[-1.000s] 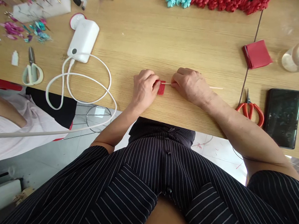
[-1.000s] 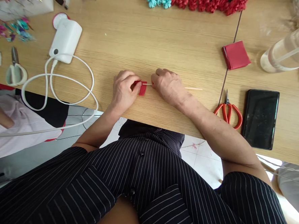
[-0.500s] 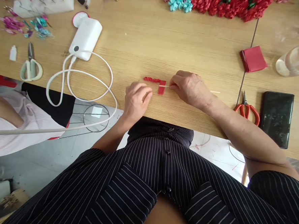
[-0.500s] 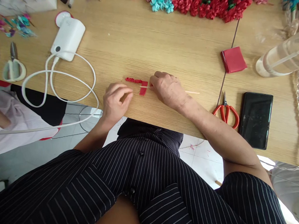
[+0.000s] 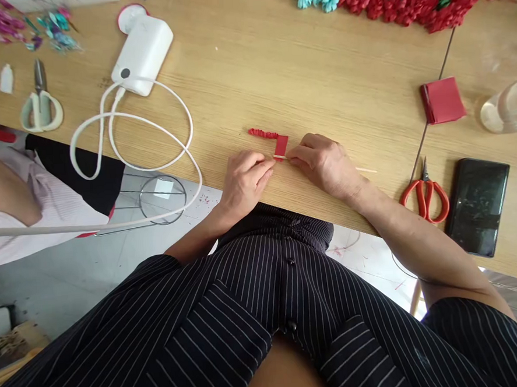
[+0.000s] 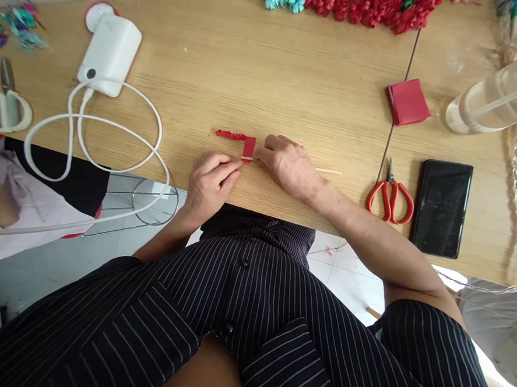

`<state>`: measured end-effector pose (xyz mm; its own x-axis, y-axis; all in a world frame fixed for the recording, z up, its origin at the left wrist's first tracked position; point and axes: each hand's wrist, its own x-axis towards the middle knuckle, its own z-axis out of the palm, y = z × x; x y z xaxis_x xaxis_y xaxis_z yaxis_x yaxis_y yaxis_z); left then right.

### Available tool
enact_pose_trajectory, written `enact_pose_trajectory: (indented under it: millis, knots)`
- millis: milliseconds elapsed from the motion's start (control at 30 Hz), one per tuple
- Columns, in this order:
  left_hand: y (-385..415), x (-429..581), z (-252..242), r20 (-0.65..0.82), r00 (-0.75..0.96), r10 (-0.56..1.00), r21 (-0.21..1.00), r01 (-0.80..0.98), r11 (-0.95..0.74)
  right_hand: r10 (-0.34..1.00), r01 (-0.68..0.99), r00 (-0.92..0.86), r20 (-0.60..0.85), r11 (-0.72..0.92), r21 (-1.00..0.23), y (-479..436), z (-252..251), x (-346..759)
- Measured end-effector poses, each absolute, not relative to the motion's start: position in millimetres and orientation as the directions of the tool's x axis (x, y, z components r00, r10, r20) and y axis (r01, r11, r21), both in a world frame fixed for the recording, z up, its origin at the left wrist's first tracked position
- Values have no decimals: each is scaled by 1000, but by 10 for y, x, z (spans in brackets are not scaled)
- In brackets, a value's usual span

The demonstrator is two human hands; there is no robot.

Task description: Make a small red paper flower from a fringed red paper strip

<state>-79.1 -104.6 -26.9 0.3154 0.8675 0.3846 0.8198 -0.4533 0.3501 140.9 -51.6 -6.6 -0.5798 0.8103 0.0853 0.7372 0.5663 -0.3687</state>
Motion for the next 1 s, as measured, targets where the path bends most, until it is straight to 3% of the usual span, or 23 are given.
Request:
enact_pose_trajectory:
  millis: [467,1000]
  knots:
    - [-962,-750,-258,321,272,907,384,838,-387,791,734,-606,86,598,-323,-510,-82,1405]
    - [-760,-727,-287,298,319,900,303,862,-406,806,749,-585,88,579,-323,-550,-32,1378]
